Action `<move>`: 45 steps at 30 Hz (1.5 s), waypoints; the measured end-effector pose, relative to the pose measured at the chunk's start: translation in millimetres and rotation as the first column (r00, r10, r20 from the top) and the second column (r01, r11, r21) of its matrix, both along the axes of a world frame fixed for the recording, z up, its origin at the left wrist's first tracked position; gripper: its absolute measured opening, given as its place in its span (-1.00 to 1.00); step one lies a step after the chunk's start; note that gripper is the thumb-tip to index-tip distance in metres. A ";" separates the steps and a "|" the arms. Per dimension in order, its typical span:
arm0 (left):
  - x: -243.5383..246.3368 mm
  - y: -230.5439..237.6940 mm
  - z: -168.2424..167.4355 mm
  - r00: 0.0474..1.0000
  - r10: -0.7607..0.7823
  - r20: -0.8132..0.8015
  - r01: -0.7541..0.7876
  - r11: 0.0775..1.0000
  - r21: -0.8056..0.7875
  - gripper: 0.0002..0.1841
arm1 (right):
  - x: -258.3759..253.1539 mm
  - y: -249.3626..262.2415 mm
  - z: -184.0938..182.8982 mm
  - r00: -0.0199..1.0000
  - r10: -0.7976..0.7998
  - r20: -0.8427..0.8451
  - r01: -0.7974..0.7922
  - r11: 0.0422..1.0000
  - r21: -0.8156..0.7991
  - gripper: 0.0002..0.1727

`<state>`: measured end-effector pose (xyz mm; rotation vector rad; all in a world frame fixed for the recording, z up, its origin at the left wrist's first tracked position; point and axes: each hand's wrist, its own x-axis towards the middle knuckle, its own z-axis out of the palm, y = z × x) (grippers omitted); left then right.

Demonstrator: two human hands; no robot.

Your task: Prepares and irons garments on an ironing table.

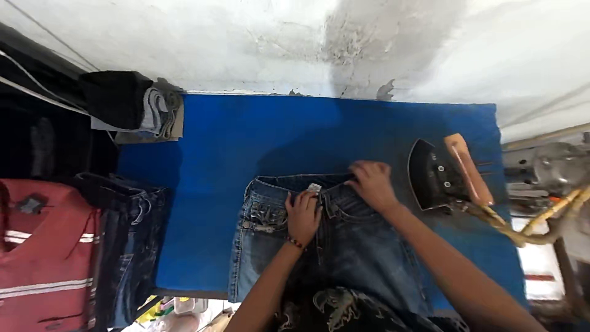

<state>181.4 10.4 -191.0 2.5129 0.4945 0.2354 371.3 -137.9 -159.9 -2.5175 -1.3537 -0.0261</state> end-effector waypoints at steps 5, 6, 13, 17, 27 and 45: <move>-5.5 -6.9 6.5 0.998 0.009 0.067 -0.004 0.997 -0.079 -0.75 | 83.9 -126.2 79.8 0.781 -0.619 -0.085 0.616 0.786 -0.062 -0.06; -9.4 -13.1 11.2 0.991 -0.018 0.130 0.034 0.992 -0.120 -0.80 | 97.9 -148.3 74.4 0.705 -0.685 -0.182 0.688 0.723 -0.057 0.05; -51.0 -71.9 34.2 0.797 -0.455 0.398 0.532 0.840 -0.104 -0.80 | 61.2 -114.2 74.1 0.989 -0.146 -0.030 0.142 0.985 -0.100 -0.16; -43.8 -57.7 45.9 0.854 -0.382 0.354 0.515 0.720 -0.465 -0.83 | 0.3 -81.9 68.5 0.846 0.456 -0.276 -0.512 0.841 -0.178 -0.23; 60.5 -31.0 28.8 0.671 -0.739 -0.061 0.711 0.665 -0.228 -0.61 | -12.9 -83.4 118.1 0.811 0.577 -0.098 -0.581 0.813 -0.023 -0.80; 48.3 87.6 86.4 0.350 -0.553 -0.756 0.534 0.781 -0.324 -0.32 | -10.4 4.7 13.4 0.885 -0.320 -0.337 0.255 0.941 -0.222 -0.71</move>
